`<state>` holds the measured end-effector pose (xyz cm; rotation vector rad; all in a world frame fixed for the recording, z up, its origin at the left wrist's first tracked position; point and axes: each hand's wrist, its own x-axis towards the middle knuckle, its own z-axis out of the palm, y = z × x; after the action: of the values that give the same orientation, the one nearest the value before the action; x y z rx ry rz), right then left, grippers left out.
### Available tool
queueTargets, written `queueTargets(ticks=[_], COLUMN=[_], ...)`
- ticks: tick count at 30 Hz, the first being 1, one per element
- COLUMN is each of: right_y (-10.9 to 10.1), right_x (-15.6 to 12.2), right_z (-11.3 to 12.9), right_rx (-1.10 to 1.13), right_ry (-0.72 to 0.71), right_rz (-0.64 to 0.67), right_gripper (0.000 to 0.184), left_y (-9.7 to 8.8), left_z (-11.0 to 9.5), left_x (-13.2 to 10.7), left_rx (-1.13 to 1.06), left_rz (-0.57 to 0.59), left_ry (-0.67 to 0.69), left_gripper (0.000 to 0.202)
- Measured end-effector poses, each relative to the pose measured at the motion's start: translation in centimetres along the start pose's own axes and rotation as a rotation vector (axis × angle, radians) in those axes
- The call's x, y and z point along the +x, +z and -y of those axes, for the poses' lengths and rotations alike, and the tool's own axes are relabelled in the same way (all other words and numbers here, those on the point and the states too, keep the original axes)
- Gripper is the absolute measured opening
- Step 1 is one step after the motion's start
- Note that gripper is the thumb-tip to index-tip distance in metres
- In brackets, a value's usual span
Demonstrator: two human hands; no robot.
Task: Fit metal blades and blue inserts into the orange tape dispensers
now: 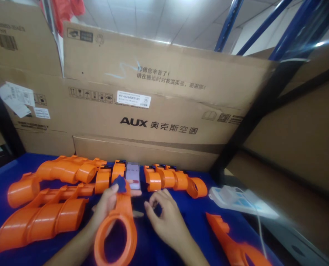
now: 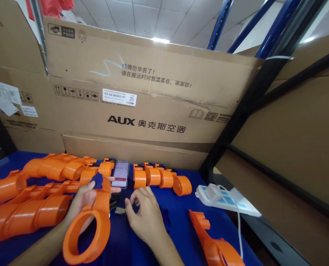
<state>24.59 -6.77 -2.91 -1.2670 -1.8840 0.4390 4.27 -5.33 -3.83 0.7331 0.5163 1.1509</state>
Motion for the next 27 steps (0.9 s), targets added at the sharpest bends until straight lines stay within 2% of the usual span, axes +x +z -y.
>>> queueTargets(ticks=[2, 5, 9, 12, 15, 18, 22, 24, 27], right_y=[-0.1, 0.1, 0.7, 0.6, -0.3, -1.2, -1.6, -1.4, -1.0], right_x=[-0.1, -0.5, -0.7, -0.5, 0.1, 0.7, 0.9, 0.7, 0.2], right_z=[-0.3, -0.4, -0.6, -0.7, -0.8, -1.0, -1.3, -1.2, -0.8], right_rx=[-0.212, -0.345, -0.359, -0.316, -0.255, -0.16, 0.008, 0.161, 0.447], right_ry=[-0.055, -0.072, -0.113, -0.12, -0.097, -0.044, 0.041, 0.089, 0.143], right_rz=[0.058, 0.129, 0.209, 0.197, 0.118, -0.032, -0.231, -0.24, -0.095], right_gripper=[0.026, 0.025, 0.023, 0.025, 0.026, 0.026, 0.03, 0.032, 0.028], left_y=[-0.4, -0.7, -0.7, -0.3, 0.6, 1.3, 1.3, 1.0, 0.6], left_z=[-0.5, -0.7, -0.4, -0.1, 0.2, 0.4, 1.0, 1.5, 2.1], left_x=[0.1, 0.1, 0.1, -0.2, -0.7, -1.1, -1.2, -1.3, -1.3], left_rx=[-0.052, -0.071, 0.031, 0.091, 0.031, -0.033, -0.006, 0.023, 0.054], left_rz=[-0.006, -0.007, -0.027, -0.039, 0.022, 0.094, 0.098, 0.078, 0.047], left_ry=[0.013, 0.012, 0.008, 0.023, -0.001, -0.048, -0.035, -0.035, -0.018], left_gripper=[0.059, 0.058, 0.064, 0.062, 0.059, 0.051, 0.039, 0.037, 0.036])
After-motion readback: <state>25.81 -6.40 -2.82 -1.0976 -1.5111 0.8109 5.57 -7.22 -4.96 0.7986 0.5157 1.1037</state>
